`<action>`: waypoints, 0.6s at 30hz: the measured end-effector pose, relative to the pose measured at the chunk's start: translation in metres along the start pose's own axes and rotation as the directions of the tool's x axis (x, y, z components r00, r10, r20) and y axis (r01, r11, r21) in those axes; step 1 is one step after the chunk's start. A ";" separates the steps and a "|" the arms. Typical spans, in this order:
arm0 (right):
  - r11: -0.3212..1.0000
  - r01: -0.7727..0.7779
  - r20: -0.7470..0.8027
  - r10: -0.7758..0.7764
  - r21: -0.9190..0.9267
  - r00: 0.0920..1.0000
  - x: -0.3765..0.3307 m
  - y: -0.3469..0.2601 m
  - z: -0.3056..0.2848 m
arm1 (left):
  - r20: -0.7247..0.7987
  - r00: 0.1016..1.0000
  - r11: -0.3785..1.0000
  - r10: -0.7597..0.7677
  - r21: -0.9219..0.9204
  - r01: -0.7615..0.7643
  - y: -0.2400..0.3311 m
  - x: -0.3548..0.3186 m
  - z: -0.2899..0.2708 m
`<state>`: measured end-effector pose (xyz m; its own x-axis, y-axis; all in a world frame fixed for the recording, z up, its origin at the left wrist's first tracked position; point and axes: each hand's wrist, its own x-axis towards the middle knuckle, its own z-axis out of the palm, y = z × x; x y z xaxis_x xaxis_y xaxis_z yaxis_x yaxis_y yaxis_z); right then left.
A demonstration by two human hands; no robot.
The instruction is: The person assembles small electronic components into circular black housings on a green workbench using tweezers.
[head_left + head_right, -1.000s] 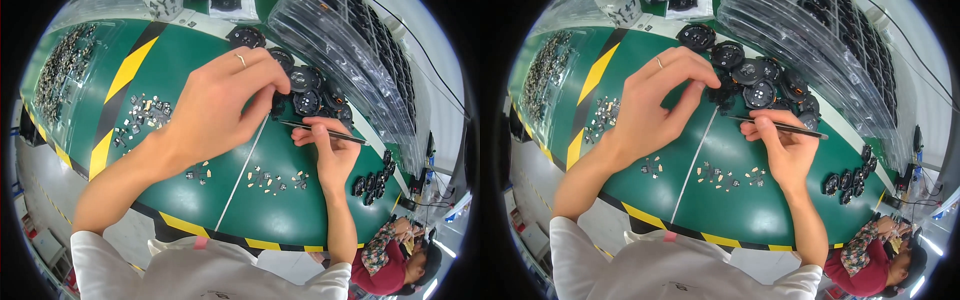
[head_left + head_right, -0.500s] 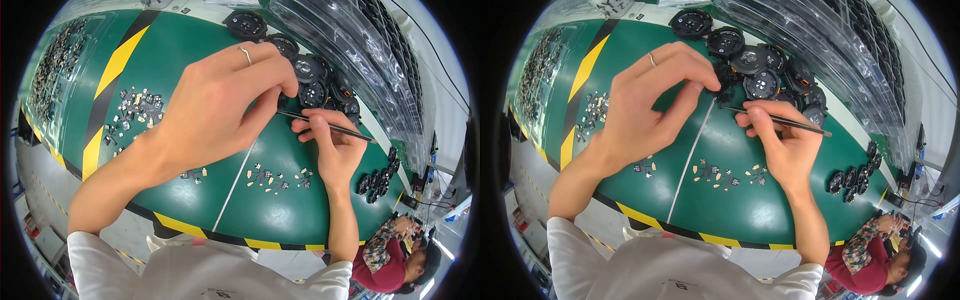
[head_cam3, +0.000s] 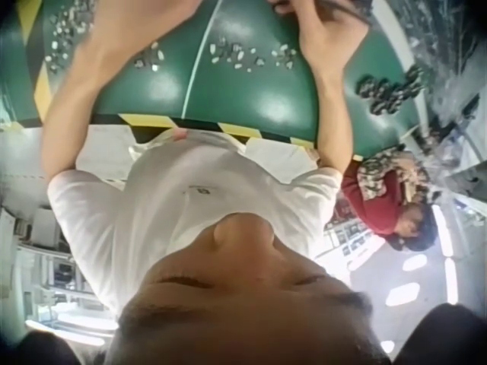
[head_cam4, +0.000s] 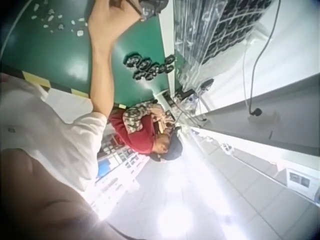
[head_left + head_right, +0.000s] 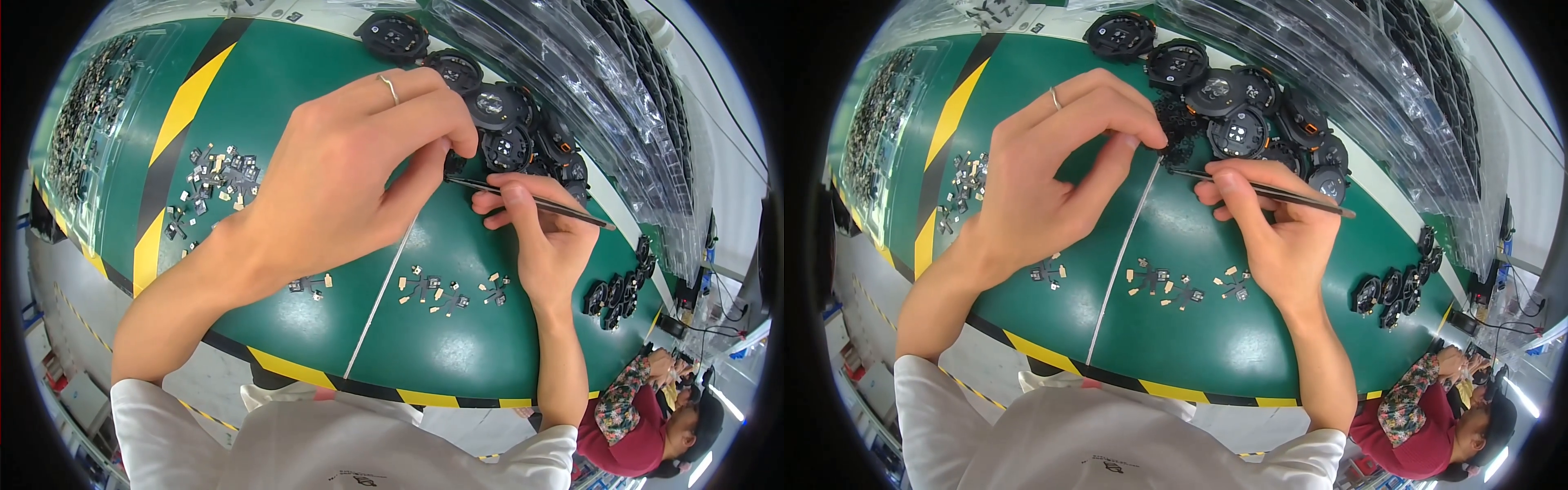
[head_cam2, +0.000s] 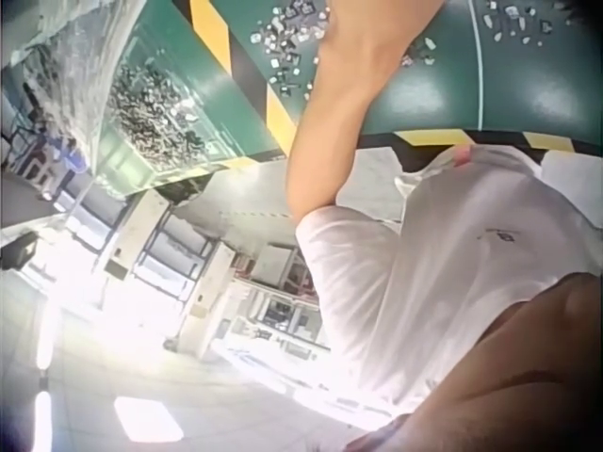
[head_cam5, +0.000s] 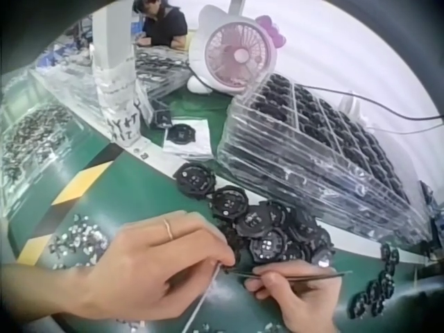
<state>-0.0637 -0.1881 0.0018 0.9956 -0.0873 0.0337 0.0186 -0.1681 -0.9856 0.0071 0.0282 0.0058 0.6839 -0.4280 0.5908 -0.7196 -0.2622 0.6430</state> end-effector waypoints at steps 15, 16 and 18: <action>0.987 -0.080 -0.141 0.060 -0.137 0.988 -0.040 0.005 -0.053 | 0.225 0.961 0.986 0.158 -0.090 -0.141 0.010 -0.017 0.010; 0.986 -0.083 -0.147 0.061 -0.146 0.987 -0.046 0.006 -0.059 | 0.265 0.948 0.983 0.176 -0.092 -0.157 0.011 -0.019 0.011; 0.972 -0.115 -0.240 0.064 -0.206 0.969 -0.057 0.005 -0.070 | 0.277 0.942 0.981 0.189 -0.098 -0.168 0.013 -0.019 0.011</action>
<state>-0.1273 -0.2524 0.0063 0.9437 -0.3306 0.0092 -0.1155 -0.3556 -0.9275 -0.0168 0.0232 -0.0024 0.4746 -0.6926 0.5432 -0.8091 -0.1002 0.5791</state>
